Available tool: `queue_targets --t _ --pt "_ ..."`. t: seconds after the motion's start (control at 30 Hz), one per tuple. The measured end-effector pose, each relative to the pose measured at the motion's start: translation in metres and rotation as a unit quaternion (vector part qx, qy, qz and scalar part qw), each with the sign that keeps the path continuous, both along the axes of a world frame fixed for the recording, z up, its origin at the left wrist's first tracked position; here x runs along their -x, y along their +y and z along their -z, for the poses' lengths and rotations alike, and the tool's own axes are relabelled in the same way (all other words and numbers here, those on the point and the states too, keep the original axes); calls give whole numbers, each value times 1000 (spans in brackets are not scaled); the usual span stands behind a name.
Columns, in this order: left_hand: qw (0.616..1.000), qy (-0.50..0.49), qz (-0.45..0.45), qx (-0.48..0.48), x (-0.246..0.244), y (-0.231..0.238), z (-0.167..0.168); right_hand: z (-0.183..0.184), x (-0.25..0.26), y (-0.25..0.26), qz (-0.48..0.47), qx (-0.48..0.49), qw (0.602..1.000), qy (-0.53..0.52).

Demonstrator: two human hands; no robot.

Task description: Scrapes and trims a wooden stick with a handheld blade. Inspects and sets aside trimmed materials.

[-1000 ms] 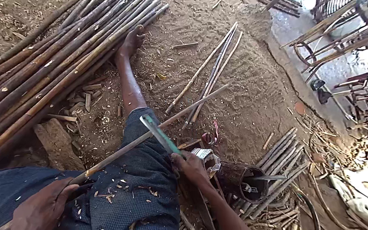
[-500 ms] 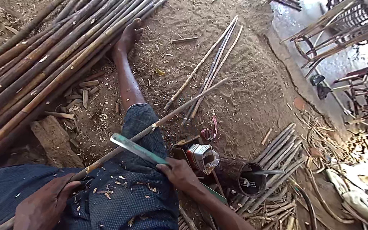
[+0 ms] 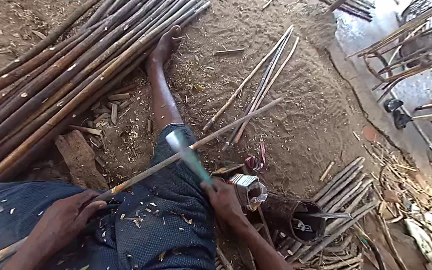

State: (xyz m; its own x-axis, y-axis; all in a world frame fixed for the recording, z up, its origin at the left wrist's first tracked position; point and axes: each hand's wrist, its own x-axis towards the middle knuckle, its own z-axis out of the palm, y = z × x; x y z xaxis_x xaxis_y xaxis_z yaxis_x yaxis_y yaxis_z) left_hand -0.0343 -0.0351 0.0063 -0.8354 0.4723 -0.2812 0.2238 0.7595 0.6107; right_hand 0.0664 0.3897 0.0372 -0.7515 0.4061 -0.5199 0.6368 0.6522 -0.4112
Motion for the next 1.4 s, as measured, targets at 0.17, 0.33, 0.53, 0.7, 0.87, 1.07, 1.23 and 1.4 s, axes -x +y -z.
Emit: queue_targets --t 0.17,0.33,0.53,0.7,0.87,1.07,1.23,1.4 --pt "999 -41 16 -13 6 2 4 10 -3 37 114 15 991 70" --pt "994 -103 20 -11 12 -2 -6 4 -7 2 -26 -4 999 28" --pt "991 -124 13 -49 16 4 -5 6 -4 6 26 19 998 49" --pt "987 -145 19 -66 20 5 -3 12 -5 31 155 57 983 84" --pt "976 -197 26 -90 28 0 -5 7 -8 9 17 20 999 27" --pt "958 -268 20 -102 36 -2 -4 14 -7 7 77 57 994 52" --pt "957 -269 16 -109 37 2 -5 18 -6 24 151 70 982 85" --pt "956 -266 18 -125 42 0 1 8 -3 10 71 53 995 41"
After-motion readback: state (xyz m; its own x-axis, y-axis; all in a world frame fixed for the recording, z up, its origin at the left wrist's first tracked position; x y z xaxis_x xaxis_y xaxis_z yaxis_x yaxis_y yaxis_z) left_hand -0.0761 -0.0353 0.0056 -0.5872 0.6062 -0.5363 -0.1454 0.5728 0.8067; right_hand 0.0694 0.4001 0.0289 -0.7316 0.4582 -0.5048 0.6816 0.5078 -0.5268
